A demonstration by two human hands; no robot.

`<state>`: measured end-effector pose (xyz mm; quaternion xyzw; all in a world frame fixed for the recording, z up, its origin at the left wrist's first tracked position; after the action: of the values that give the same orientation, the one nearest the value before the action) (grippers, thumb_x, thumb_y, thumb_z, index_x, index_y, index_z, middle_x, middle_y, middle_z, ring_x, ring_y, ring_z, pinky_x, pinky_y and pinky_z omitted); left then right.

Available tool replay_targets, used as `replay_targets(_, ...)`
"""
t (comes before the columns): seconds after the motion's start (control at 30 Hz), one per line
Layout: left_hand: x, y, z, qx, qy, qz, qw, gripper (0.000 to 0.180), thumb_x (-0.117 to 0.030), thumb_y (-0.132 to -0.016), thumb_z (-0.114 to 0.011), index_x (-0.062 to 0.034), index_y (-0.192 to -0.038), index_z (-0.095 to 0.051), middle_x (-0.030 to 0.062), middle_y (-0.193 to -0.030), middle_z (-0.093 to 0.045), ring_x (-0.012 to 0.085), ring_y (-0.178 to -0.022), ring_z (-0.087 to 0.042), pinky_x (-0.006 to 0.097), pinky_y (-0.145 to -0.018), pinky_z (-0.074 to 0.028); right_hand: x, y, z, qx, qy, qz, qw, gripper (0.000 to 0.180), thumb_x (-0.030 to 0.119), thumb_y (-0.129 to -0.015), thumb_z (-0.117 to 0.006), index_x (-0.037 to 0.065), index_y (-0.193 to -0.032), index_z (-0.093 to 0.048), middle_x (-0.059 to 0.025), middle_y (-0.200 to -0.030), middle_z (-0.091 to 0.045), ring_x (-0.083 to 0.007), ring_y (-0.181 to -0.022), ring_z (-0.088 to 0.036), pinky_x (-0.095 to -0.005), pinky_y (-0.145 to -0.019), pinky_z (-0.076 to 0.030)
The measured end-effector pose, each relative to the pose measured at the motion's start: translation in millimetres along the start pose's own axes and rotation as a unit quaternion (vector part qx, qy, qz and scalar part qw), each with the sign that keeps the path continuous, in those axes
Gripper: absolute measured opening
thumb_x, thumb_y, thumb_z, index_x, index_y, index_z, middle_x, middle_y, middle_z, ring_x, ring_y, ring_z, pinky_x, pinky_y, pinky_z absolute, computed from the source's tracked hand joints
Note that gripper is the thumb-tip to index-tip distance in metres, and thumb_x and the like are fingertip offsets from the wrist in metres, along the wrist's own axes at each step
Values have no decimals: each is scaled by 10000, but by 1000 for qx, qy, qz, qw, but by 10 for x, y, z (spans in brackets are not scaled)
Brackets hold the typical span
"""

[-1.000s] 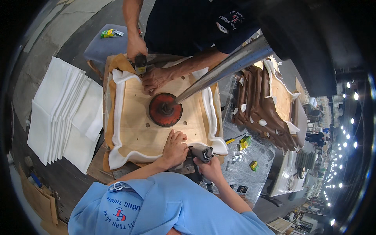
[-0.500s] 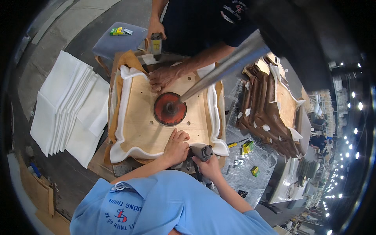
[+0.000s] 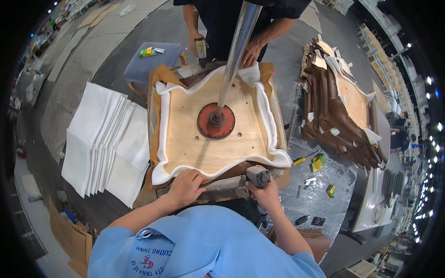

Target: The person places a white fabric layer over a wooden chair seat base, then uses a pneumatic staple gun to secure the fabric around the perimeter. A coworker assists by holding the seat and applying tension. The process is repeated for multiple seats, with the person retrieving new fabric and repositioning the seat as needed.

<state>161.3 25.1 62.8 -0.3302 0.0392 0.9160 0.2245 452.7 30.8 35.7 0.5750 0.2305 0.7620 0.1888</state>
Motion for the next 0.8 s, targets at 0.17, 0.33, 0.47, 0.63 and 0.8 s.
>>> replay_targets(0.17, 322, -12, -219, 49, -60, -55, 995, 231, -213, -843, -852, -39, -922, -722, 147, -1052, -649, 354, -1032, -644, 485, -895, -528, 98, 97, -85, -59, 15, 16, 998, 649, 42, -920, -838, 82, -1524, -605, -54, -1103, -757, -107, -759, -682, -288, -602, -583)
replay_targets(0.33, 487, -48, -194, 100, -84, -114, 985, 235, -270, -891, -842, -57, -957, -766, 145, -1064, -646, 352, -1058, -631, 486, -917, -542, 138, 161, -125, -104, 16, 31, 994, 640, 53, -927, -836, 79, -1526, -613, -43, -1044, -752, -102, -692, -656, -291, -573, -565)
replay_targets(0.47, 595, -62, -234, 133, -78, -138, 979, 229, -294, -927, -810, -85, -1021, -807, 137, -1078, -652, 354, -1102, -626, 497, -953, -538, 140, 164, -126, -140, 19, 16, 990, 654, 55, -930, -837, 83, -1541, -606, -38, -1027, -752, -102, -648, -637, -293, -550, -551)
replay_targets(0.63, 793, -161, -303, 128, 0, -128, 984, 172, -263, -934, -800, -116, -1017, -831, 109, -1054, -664, 345, -1097, -608, 512, -974, -495, 199, 247, -192, -152, 28, 8, 988, 660, 61, -943, -836, 93, -1557, -598, -45, -1033, -754, -107, -638, -635, -295, -549, -554)
replay_targets(0.8, 899, -160, -182, 32, 74, -79, 994, 120, -229, -906, -824, -109, -906, -816, 62, -952, -632, 317, -1015, -569, 481, -910, -432, 228, 540, -888, -76, -48, -25, 996, 692, 74, -956, -839, 112, -1594, -572, -36, -1015, -743, -102, -641, -628, -285, -568, -549)
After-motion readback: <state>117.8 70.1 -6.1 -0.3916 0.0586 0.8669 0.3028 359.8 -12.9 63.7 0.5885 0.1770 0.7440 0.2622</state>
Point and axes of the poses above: each hand's wrist, its own y-axis away from the middle knuckle, its own z-axis out of the back of the hand, x = y × z, the point moved 8 cm from there along -y, towards the middle knuckle
